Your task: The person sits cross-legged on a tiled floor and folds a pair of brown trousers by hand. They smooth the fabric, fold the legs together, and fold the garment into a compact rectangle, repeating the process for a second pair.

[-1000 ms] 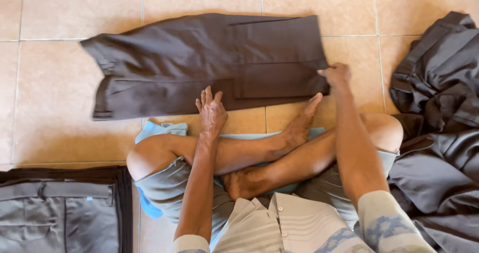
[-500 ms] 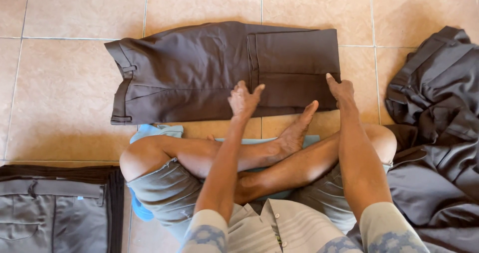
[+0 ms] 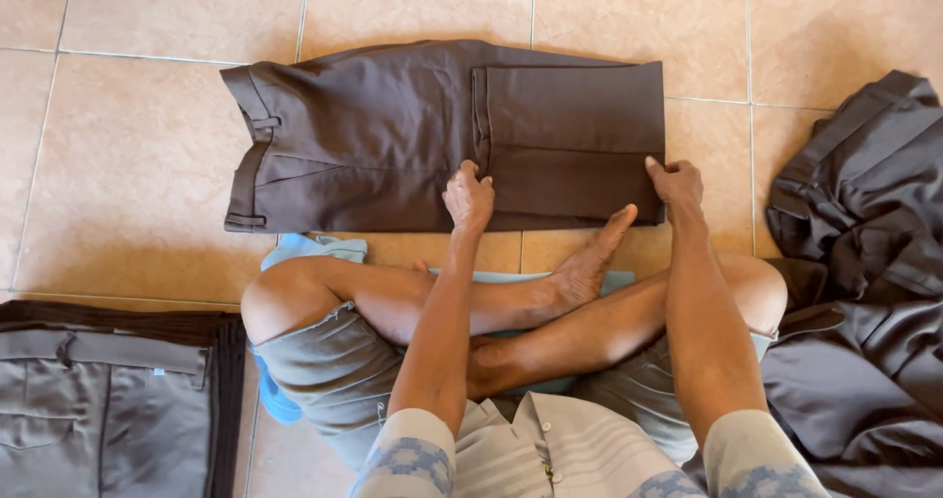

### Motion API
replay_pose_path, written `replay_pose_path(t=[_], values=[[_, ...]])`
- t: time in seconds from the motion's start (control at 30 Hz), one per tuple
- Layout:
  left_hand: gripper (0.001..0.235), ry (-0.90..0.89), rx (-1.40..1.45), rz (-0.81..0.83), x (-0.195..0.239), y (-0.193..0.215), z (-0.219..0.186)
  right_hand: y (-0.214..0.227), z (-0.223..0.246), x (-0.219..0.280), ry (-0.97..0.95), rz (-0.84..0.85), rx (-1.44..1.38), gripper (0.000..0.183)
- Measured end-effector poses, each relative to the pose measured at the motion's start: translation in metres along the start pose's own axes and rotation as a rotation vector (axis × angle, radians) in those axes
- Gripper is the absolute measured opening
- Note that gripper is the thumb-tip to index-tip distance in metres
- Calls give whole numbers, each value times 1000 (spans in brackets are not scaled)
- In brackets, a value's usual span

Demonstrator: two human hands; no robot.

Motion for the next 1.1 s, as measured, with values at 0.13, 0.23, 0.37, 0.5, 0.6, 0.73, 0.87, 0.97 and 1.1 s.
replay_pose_path(t=[0.13,0.23,0.37,0.5,0.6,0.73,0.87,0.97,1.1], values=[[37,-106,-159,-88,24,21,-31,-15,-13,-18,53,-32,-50,46],[45,-199,-250,-91,30,31,-37,3,7,-11,78,-56,-140,40],[64,-162,-50,-53,21,27,-18,11,31,-46,277,-157,-185,34],[64,-89,188,-26,8,32,-3,35,152,43,672,-319,-222,33],[57,179,756,36,-3,48,17,9,235,118,949,-373,-317,25],[74,555,1328,-141,11,107,31,-32,284,205,1012,-110,-297,21],[88,653,1263,-345,9,114,58,-55,245,203,417,-141,-87,29],[49,484,767,-378,-9,73,96,-132,181,132,262,-31,-126,50],[35,315,549,-449,-5,56,92,-159,136,66,376,-43,-95,42]])
Point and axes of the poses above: each hand's wrist, its own x-axis away from the middle knuckle, its own y-axis out of the back of the hand, z = x × y, the point moved 2 cm from there along -x, towards the middle knuckle, and after that the axes turned 7 degrees about x, right-handed, at the moved point
